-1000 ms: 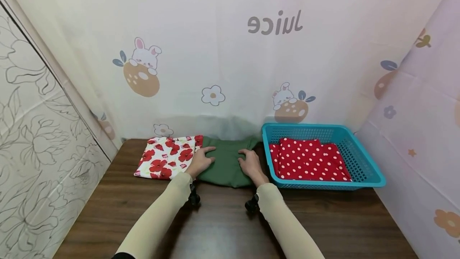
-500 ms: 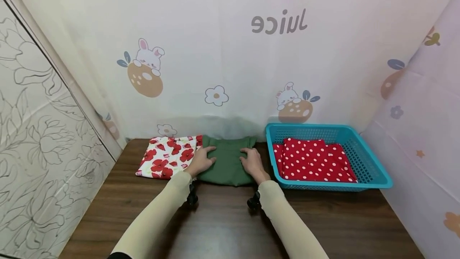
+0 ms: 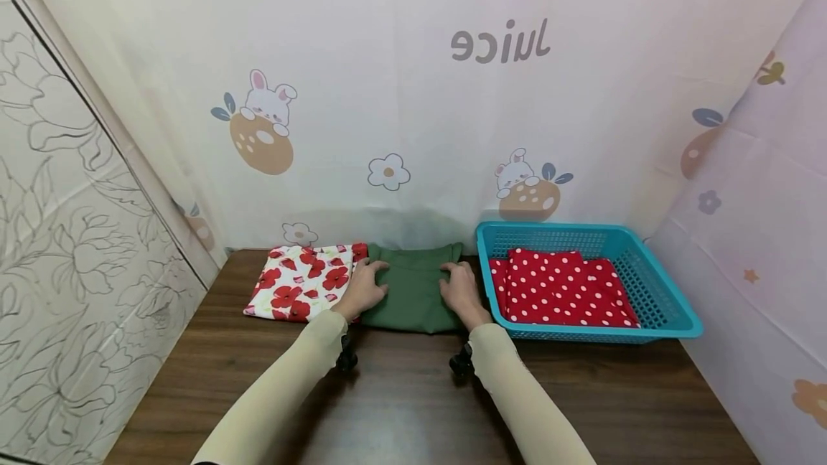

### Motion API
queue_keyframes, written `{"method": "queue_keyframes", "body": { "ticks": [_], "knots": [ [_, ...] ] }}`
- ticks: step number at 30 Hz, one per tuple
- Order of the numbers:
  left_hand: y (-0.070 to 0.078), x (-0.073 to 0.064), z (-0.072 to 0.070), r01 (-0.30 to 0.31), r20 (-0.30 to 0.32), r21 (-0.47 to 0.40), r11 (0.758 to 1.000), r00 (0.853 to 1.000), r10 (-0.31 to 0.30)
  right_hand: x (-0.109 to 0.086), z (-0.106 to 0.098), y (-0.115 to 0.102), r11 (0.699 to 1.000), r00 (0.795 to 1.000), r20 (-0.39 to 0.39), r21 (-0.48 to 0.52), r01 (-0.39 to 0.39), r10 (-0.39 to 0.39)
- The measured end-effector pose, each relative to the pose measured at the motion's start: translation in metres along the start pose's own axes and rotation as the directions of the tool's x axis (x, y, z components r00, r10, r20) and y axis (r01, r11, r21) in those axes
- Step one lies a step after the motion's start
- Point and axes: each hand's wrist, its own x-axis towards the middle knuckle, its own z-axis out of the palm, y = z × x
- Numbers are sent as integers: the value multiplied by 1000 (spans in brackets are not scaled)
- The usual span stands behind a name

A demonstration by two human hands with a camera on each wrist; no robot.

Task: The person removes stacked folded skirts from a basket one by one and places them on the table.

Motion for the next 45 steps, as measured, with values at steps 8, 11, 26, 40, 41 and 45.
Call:
{"method": "queue_keyframes", "body": {
  "ticks": [8,11,26,40,41,45],
  "knots": [
    [4,-9,-11,6,-23,35,999,1000,-5,-1,0,-3,1000,999,-25,-7,27,-27],
    [6,-12,-15,-12,-33,27,1000,999,13,-2,-1,-9,999,998,-45,-5,38,-38],
    [22,-37,-47,-145,52,432,890,989,136,-41,-25,-49,971,972,-20,-54,234,-236],
    [86,-46,-38,-284,199,530,799,958,208,-84,-124,-41,789,861,74,-366,493,-504],
    [91,-46,-36,-286,204,523,803,957,208,-85,-132,-38,784,863,82,-381,489,-499],
    [110,-44,-29,-300,214,502,811,952,219,-86,-158,-25,787,884,120,-411,459,-453]
  ]
}}
